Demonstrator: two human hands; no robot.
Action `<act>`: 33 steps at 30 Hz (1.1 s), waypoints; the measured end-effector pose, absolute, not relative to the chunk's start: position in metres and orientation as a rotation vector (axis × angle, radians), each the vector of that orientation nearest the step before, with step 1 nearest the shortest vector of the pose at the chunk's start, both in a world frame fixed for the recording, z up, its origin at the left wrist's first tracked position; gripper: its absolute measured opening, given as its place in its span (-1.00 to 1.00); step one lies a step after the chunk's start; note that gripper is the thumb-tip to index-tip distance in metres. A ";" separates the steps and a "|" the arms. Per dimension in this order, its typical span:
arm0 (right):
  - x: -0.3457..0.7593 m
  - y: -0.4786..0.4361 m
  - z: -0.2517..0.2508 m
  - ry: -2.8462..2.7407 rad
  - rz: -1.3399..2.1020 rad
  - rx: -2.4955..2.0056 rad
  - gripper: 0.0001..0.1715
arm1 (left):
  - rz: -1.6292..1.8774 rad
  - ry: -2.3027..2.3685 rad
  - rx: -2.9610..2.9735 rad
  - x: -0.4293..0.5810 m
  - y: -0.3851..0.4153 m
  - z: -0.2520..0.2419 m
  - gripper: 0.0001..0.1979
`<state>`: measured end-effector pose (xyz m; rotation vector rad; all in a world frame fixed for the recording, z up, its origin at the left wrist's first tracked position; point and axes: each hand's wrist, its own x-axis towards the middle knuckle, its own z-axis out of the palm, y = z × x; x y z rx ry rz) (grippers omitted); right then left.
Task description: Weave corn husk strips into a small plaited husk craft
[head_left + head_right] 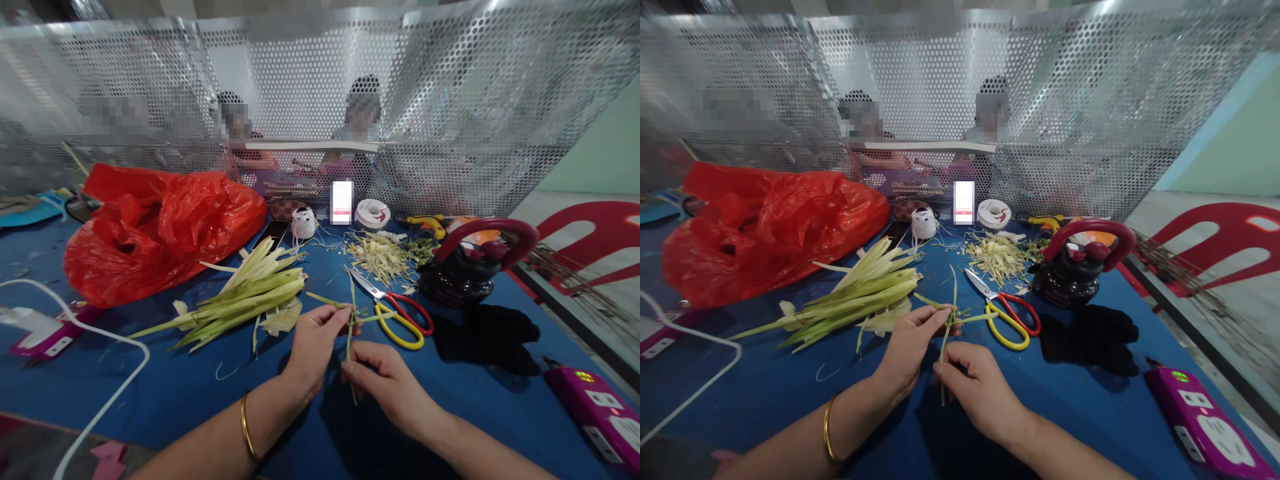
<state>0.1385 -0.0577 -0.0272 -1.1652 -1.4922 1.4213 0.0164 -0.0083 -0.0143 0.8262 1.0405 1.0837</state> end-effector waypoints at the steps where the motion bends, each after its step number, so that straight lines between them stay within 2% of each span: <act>1: 0.139 -0.057 -0.027 -1.476 1.419 -1.160 -0.58 | 1.077 1.032 0.831 0.016 -0.008 -0.014 -0.80; 9: 0.141 -0.054 -0.028 -1.388 1.374 -1.155 -0.57 | 0.894 0.829 0.673 0.012 -0.009 -0.012 -0.60; 14: 0.140 -0.055 -0.026 -1.621 1.202 -1.206 -0.65 | 0.863 0.853 0.567 0.013 -0.009 -0.015 -0.67; 22: 0.140 -0.058 -0.022 -1.784 1.201 -1.199 -0.59 | 0.954 0.924 0.620 0.014 -0.010 -0.014 -0.67; 25: 0.146 -0.059 -0.019 -1.887 0.927 -1.175 -0.63 | 0.949 0.929 0.697 0.012 -0.010 -0.013 -0.66; 28: 0.159 -0.056 -0.015 -1.844 0.345 -1.222 -0.78 | 0.960 0.932 0.787 0.010 -0.008 -0.012 -0.69; 30: 0.168 -0.050 -0.013 -1.766 0.085 -1.317 -0.90 | 0.961 0.934 0.852 0.009 -0.007 -0.012 -0.72; 33: 0.173 -0.040 -0.014 -1.822 0.231 -1.408 -0.88 | 0.952 0.921 0.909 0.009 -0.006 -0.011 -0.75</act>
